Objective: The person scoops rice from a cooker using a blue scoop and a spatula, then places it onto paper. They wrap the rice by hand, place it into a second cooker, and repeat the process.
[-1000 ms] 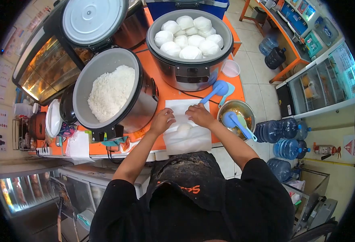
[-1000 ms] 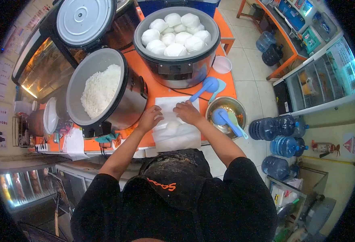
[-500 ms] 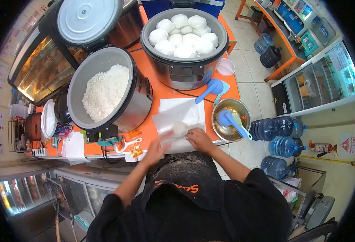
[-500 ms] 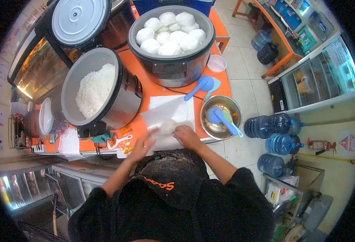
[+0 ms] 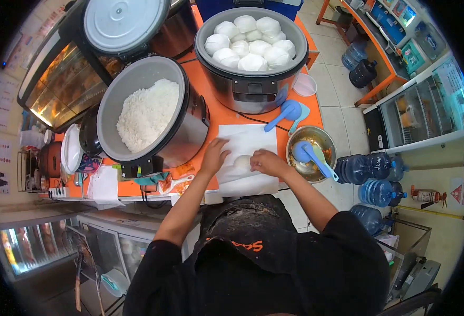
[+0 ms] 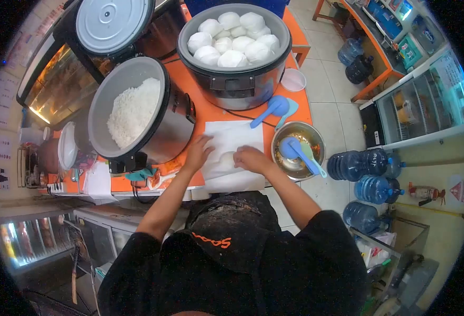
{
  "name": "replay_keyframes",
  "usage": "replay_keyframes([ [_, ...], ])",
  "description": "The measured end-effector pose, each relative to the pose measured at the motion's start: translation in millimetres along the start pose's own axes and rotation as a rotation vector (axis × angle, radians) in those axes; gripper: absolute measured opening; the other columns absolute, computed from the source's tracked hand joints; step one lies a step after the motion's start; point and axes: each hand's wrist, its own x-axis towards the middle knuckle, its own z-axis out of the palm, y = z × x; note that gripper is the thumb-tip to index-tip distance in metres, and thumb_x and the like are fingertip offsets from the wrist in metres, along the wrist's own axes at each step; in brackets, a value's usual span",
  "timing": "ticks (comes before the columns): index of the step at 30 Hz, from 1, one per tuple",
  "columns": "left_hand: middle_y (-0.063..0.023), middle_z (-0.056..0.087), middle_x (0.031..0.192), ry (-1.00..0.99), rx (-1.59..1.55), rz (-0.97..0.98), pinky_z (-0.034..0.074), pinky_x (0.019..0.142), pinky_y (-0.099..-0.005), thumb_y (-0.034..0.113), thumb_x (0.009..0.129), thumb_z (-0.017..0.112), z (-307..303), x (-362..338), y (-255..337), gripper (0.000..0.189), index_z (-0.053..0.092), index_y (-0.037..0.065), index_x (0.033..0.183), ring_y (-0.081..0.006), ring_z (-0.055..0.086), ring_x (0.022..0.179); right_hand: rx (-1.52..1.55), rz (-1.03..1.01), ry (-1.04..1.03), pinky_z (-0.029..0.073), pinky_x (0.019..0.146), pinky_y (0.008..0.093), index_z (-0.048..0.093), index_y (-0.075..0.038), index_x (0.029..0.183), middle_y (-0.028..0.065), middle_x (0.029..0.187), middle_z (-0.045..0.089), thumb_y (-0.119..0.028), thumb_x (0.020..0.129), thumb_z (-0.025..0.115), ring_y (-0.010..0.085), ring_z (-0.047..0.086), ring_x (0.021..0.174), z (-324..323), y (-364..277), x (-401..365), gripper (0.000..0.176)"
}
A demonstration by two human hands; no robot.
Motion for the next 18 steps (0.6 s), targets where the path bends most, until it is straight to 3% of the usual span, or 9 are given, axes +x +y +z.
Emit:
replay_keyframes([
  [2,-0.0143,0.062,0.122,-0.022,0.137,-0.063,0.046,0.099,-0.0435,0.023,0.084,0.077,32,25,-19,0.05,0.062,0.006,0.129,-0.0326,0.059,0.116,0.084,-0.005,-0.165,0.051,0.079,0.0468,0.07,-0.004,0.091,0.014,0.098,0.069,-0.025,0.089,0.071,0.0383,0.065,0.087,12,-7,0,0.021],
  [5,-0.012,0.059,0.128,-0.144,0.371,-0.273,0.044,0.102,-0.046,0.029,0.081,0.08,45,43,-19,0.064,0.056,0.012,0.138,-0.0331,0.057,0.12,0.133,0.024,-0.015,0.053,0.076,0.0434,0.072,-0.002,0.097,0.0163,0.095,0.07,-0.024,0.091,0.07,0.0345,0.067,0.083,38,-23,-16,0.023],
  [10,-0.0113,0.061,0.124,-0.319,0.351,-0.358,0.044,0.1,-0.0452,0.024,0.077,0.083,27,55,-9,0.047,0.068,0.016,0.12,-0.0307,0.057,0.12,0.263,0.236,0.338,0.053,0.078,0.0405,0.072,-0.001,0.104,0.0163,0.1,0.071,-0.02,0.092,0.069,0.0317,0.067,0.086,35,-8,-12,0.023],
  [14,-0.0097,0.063,0.119,-0.279,0.221,-0.219,0.046,0.097,-0.0443,0.016,0.075,0.083,18,56,-15,0.032,0.073,0.012,0.105,-0.0304,0.059,0.118,0.053,0.068,0.527,0.052,0.08,0.0435,0.072,-0.002,0.101,0.0151,0.093,0.069,-0.018,0.088,0.071,0.0334,0.066,0.086,3,17,23,0.02],
  [17,-0.01,0.063,0.115,-0.211,0.029,-0.158,0.049,0.094,-0.0428,0.011,0.076,0.081,19,54,-21,0.033,0.072,0.009,0.107,-0.0304,0.062,0.113,0.068,0.116,0.031,0.052,0.082,0.0448,0.071,-0.003,0.102,0.0148,0.093,0.068,-0.016,0.085,0.071,0.0342,0.065,0.092,-17,5,32,0.021],
  [18,-0.0107,0.065,0.114,-0.203,0.066,-0.156,0.05,0.092,-0.0426,0.01,0.076,0.08,16,54,-19,0.033,0.072,0.009,0.108,-0.0308,0.063,0.109,0.038,0.117,0.004,0.051,0.085,0.0453,0.07,-0.003,0.103,0.0159,0.093,0.067,-0.015,0.085,0.07,0.0355,0.064,0.095,-10,0,26,0.022],
])
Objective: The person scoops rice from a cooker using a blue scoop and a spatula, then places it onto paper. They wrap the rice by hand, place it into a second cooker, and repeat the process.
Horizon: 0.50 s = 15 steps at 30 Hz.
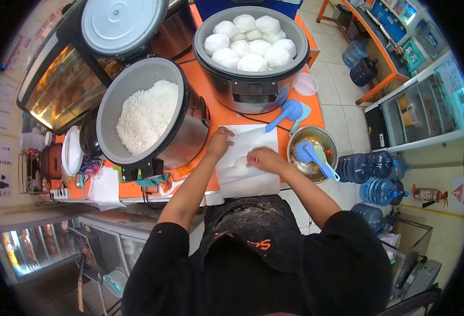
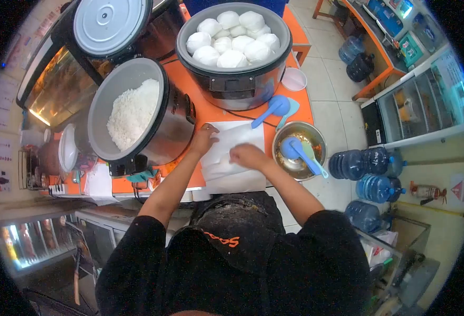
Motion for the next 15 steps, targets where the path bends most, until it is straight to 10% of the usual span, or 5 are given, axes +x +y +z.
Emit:
replay_keyframes([
  [15,-0.0151,0.071,0.099,0.031,-0.048,0.206,0.054,0.079,-0.0446,0.01,0.091,0.062,-11,-17,20,0.01,0.068,0.005,0.099,-0.0372,0.068,0.09,-0.078,-0.249,0.479,0.051,0.098,0.0406,0.064,-0.002,0.125,0.0179,0.128,0.061,-0.002,0.086,0.067,0.0348,0.059,0.116,114,20,-46,0.038],
])
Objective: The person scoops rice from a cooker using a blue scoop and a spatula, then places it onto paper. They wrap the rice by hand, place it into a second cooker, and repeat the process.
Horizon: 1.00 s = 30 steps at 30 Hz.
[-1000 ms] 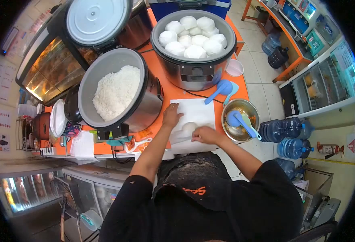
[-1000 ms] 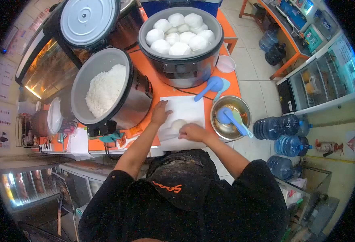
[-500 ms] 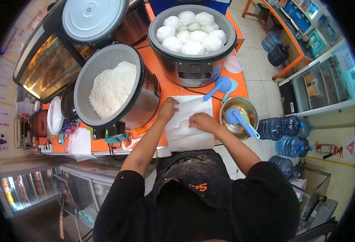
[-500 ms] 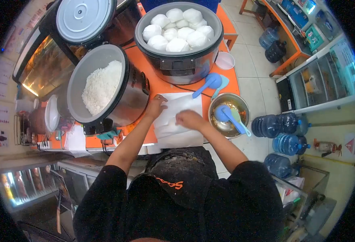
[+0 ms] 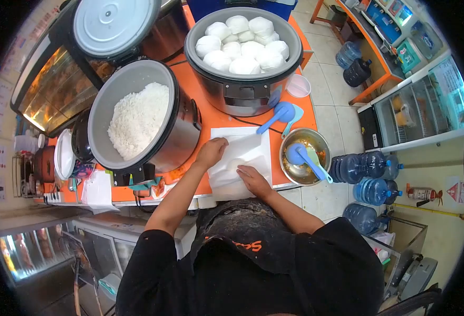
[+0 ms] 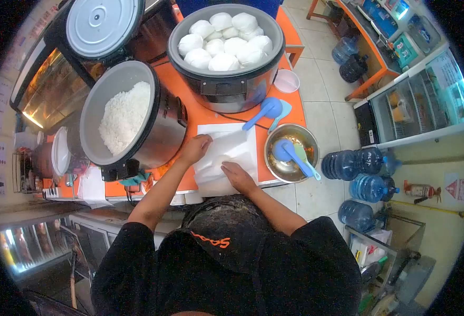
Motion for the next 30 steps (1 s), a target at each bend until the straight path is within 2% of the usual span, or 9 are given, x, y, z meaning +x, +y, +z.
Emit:
replay_keyframes([
  [3,-0.0138,0.071,0.098,-0.116,-0.103,0.003,0.054,0.079,-0.0446,0.011,0.092,0.062,-13,-12,20,0.01,0.069,0.005,0.098,-0.037,0.068,0.09,0.056,0.033,0.035,0.048,0.098,0.0432,0.064,-0.005,0.126,0.0165,0.129,0.059,-0.005,0.086,0.07,0.0324,0.057,0.12,-21,-1,9,0.04],
  [6,-0.0124,0.072,0.098,-0.138,-0.098,0.094,0.054,0.079,-0.0444,0.01,0.091,0.064,-17,-31,37,0.01,0.07,0.007,0.099,-0.0355,0.069,0.089,-0.212,0.106,0.142,0.044,0.099,0.044,0.066,-0.009,0.126,0.0131,0.13,0.058,-0.011,0.083,0.074,0.0302,0.055,0.122,-63,-15,44,0.043],
  [9,-0.0105,0.071,0.096,-0.126,-0.072,0.149,0.054,0.078,-0.0442,0.01,0.089,0.067,-7,-51,33,0.011,0.07,0.008,0.1,-0.0349,0.068,0.088,-0.438,0.008,-0.037,0.041,0.101,0.0437,0.066,-0.012,0.125,0.0093,0.131,0.057,-0.016,0.082,0.075,0.0288,0.053,0.124,-101,-27,79,0.045],
  [10,-0.0099,0.071,0.096,-0.107,-0.067,0.132,0.054,0.08,-0.0441,0.01,0.089,0.068,-7,-55,39,0.011,0.071,0.008,0.1,-0.0345,0.068,0.088,-0.384,-0.066,-0.097,0.041,0.1,0.0421,0.068,-0.011,0.12,0.0081,0.123,0.061,-0.012,0.082,0.07,0.0283,0.057,0.115,-94,-5,74,0.038],
  [13,-0.0087,0.069,0.096,-0.041,-0.032,0.077,0.053,0.083,-0.0435,0.011,0.087,0.069,-8,-65,49,0.012,0.071,0.009,0.098,-0.0334,0.067,0.09,-0.328,-0.078,-0.454,0.045,0.096,0.0409,0.065,-0.011,0.121,0.0083,0.118,0.061,-0.01,0.082,0.063,0.0281,0.058,0.114,-83,29,63,0.038],
  [16,-0.0081,0.068,0.097,-0.03,0.026,0.03,0.052,0.085,-0.0423,0.012,0.086,0.07,1,-78,42,0.012,0.072,0.01,0.098,-0.0318,0.065,0.094,-0.23,-0.101,-0.312,0.049,0.092,0.0392,0.069,-0.004,0.109,0.0085,0.106,0.064,-0.002,0.079,0.059,0.0274,0.061,0.102,-79,26,47,0.032],
  [19,-0.0069,0.069,0.099,-0.075,0.071,0.074,0.05,0.088,-0.0414,0.012,0.085,0.069,11,-92,25,0.014,0.073,0.012,0.098,-0.0292,0.065,0.098,-0.197,-0.134,-0.237,0.051,0.089,0.0379,0.069,-0.005,0.11,0.0085,0.106,0.065,0.0,0.079,0.059,0.0269,0.061,0.102,-77,21,34,0.033],
  [24,-0.0052,0.07,0.101,-0.07,0.087,0.102,0.047,0.095,-0.0419,0.012,0.085,0.067,32,-113,7,0.016,0.075,0.014,0.099,-0.0262,0.065,0.103,-0.172,-0.129,-0.31,0.052,0.09,0.0365,0.069,-0.003,0.111,0.0087,0.108,0.067,-0.001,0.079,0.058,0.0255,0.062,0.102,-67,22,12,0.034],
  [30,-0.0112,0.066,0.11,-0.01,0.021,0.099,0.049,0.094,-0.0431,0.02,0.09,0.07,53,-128,6,0.03,0.066,0.007,0.116,-0.0319,0.063,0.108,-0.156,-0.072,-0.249,0.052,0.093,0.037,0.067,-0.002,0.116,0.0104,0.115,0.068,-0.005,0.082,0.061,0.0276,0.061,0.108,-48,22,-7,0.035],
])
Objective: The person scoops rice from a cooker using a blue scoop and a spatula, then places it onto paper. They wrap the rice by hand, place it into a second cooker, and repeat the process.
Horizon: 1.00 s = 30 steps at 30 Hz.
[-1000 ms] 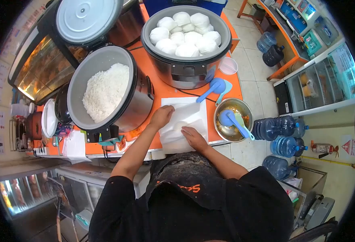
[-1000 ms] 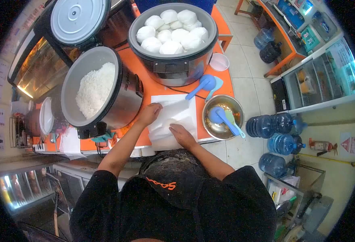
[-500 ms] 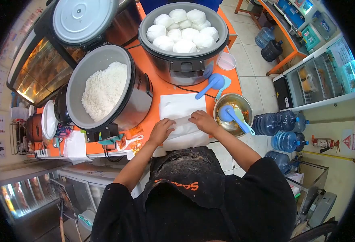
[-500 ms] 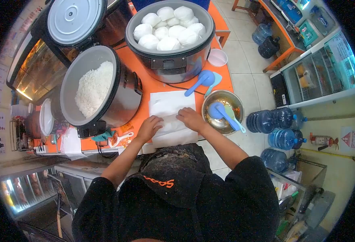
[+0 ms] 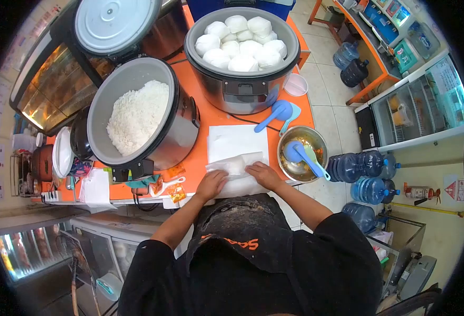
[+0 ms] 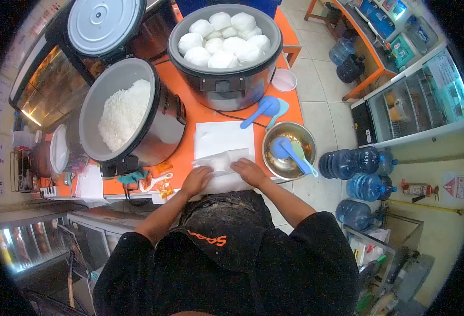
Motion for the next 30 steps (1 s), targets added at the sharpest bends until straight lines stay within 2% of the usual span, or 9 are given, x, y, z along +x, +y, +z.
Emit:
replay_keyframes([
  [4,-0.0162,0.062,0.123,0.017,-0.005,-0.107,0.049,0.093,-0.0453,0.021,0.089,0.071,6,-7,10,0.038,0.057,0.007,0.121,-0.0375,0.063,0.105,0.123,0.146,0.031,0.05,0.098,0.0396,0.064,-0.001,0.122,0.0129,0.118,0.067,-0.013,0.086,0.067,0.0314,0.06,0.114,11,-12,-6,0.038],
  [6,-0.0166,0.064,0.118,0.053,0.008,-0.174,0.051,0.089,-0.0462,0.02,0.089,0.07,19,-9,4,0.036,0.057,0.005,0.12,-0.0384,0.064,0.102,0.129,0.19,0.055,0.049,0.1,0.042,0.063,-0.001,0.124,0.0141,0.118,0.067,-0.017,0.087,0.071,0.0329,0.059,0.113,33,-5,-13,0.041],
  [8,-0.0168,0.066,0.11,0.042,-0.052,-0.349,0.052,0.084,-0.0473,0.017,0.089,0.068,22,4,0,0.037,0.056,0.003,0.122,-0.0392,0.065,0.098,0.055,0.159,-0.051,0.049,0.097,0.0441,0.063,-0.003,0.122,0.0185,0.116,0.066,-0.014,0.093,0.059,0.0359,0.059,0.111,49,9,-14,0.031],
  [11,-0.0158,0.07,0.101,-0.034,-0.114,-0.557,0.053,0.08,-0.0478,0.014,0.088,0.063,-2,31,22,0.045,0.054,0.004,0.131,-0.039,0.067,0.091,0.234,0.585,-0.119,0.051,0.09,0.0493,0.06,-0.005,0.125,0.0246,0.105,0.067,-0.014,0.094,0.055,0.0434,0.065,0.097,4,-20,25,0.032],
  [14,-0.0179,0.069,0.105,-0.196,0.028,-0.509,0.054,0.08,-0.0463,0.014,0.087,0.063,-3,43,3,0.049,0.054,0.007,0.135,-0.0372,0.068,0.094,0.283,0.532,-0.217,0.054,0.085,0.049,0.061,-0.006,0.124,0.0251,0.101,0.07,-0.015,0.092,0.058,0.0402,0.068,0.092,6,3,45,0.033],
  [19,-0.0203,0.067,0.103,-0.145,0.178,-0.227,0.054,0.079,-0.0486,0.017,0.089,0.062,18,25,-19,0.045,0.056,0.006,0.132,-0.0372,0.067,0.094,0.115,0.238,-0.211,0.055,0.081,0.0478,0.065,-0.003,0.118,0.0226,0.095,0.07,-0.013,0.088,0.061,0.0373,0.069,0.086,17,17,45,0.032],
  [22,-0.0187,0.062,0.101,-0.083,0.256,-0.234,0.053,0.08,-0.0483,0.016,0.089,0.063,20,19,-7,0.045,0.057,0.006,0.132,-0.0374,0.065,0.094,0.026,0.148,-0.023,0.054,0.077,0.0478,0.069,-0.004,0.109,0.0213,0.087,0.068,-0.01,0.086,0.06,0.0382,0.068,0.084,39,19,26,0.025],
  [27,-0.0155,0.058,0.103,-0.101,0.342,-0.214,0.05,0.078,-0.048,0.015,0.088,0.064,15,30,-7,0.035,0.066,0.009,0.122,-0.0366,0.062,0.095,-0.001,0.205,-0.073,0.053,0.077,0.0468,0.073,-0.004,0.093,0.0216,0.093,0.065,-0.009,0.085,0.059,0.0381,0.066,0.087,40,24,31,0.016],
  [30,-0.0135,0.058,0.11,-0.265,0.364,-0.222,0.047,0.084,-0.0489,0.017,0.079,0.075,-20,52,12,0.035,0.07,0.009,0.113,-0.0359,0.059,0.106,0.027,0.259,-0.168,0.053,0.079,0.046,0.073,-0.004,0.09,0.0221,0.098,0.065,-0.009,0.084,0.062,0.0389,0.066,0.09,31,25,45,0.014],
])
